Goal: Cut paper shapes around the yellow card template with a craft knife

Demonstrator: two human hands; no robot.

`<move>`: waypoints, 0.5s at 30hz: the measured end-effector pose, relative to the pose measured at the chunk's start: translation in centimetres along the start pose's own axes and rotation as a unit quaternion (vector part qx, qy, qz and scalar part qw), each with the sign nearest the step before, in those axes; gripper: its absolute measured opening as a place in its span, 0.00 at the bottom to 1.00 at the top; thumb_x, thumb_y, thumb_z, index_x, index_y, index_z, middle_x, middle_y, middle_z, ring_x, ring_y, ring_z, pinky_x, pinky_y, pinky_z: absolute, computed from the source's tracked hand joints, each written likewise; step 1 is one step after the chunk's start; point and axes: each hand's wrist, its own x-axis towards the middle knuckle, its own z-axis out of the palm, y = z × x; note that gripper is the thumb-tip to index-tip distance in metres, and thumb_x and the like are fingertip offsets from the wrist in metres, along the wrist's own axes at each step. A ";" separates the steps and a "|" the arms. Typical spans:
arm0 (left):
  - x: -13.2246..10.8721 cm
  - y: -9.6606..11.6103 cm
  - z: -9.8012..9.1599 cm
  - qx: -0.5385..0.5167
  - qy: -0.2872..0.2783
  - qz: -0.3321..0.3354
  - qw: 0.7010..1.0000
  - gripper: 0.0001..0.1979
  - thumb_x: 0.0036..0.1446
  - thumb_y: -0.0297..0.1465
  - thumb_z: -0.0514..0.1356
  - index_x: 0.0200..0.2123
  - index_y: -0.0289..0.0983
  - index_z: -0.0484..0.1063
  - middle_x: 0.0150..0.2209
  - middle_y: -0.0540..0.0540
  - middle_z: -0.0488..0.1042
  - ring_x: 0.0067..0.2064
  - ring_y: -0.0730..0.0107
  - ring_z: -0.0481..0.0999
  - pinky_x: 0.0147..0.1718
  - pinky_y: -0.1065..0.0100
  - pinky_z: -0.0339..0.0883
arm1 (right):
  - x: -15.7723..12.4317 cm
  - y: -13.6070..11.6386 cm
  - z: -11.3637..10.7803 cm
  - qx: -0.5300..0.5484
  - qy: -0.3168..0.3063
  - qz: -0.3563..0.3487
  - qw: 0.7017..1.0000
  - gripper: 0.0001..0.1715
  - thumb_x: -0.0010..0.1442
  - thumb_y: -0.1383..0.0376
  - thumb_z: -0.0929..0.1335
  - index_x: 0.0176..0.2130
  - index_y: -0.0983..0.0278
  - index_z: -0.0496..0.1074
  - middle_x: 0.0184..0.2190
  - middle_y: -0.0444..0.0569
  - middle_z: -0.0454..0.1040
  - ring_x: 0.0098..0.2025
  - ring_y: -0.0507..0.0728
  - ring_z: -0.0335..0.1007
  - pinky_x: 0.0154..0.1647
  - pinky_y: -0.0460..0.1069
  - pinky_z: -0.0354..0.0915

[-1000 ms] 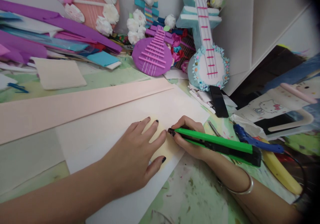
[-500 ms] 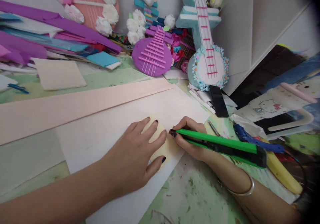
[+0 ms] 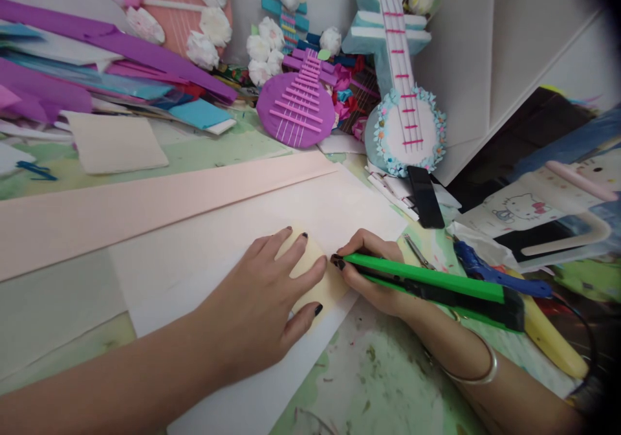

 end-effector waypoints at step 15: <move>0.0 0.1 -0.1 -0.006 -0.009 0.008 1.000 0.21 0.64 0.37 0.52 0.59 0.40 0.67 0.59 0.33 0.64 0.63 0.37 0.58 0.53 0.41 0.61 | -0.1 -0.1 -0.2 0.014 -0.004 -0.005 1.000 0.04 0.51 0.70 0.66 0.30 0.62 0.67 0.19 0.41 0.72 0.17 0.47 0.63 0.18 0.43 0.58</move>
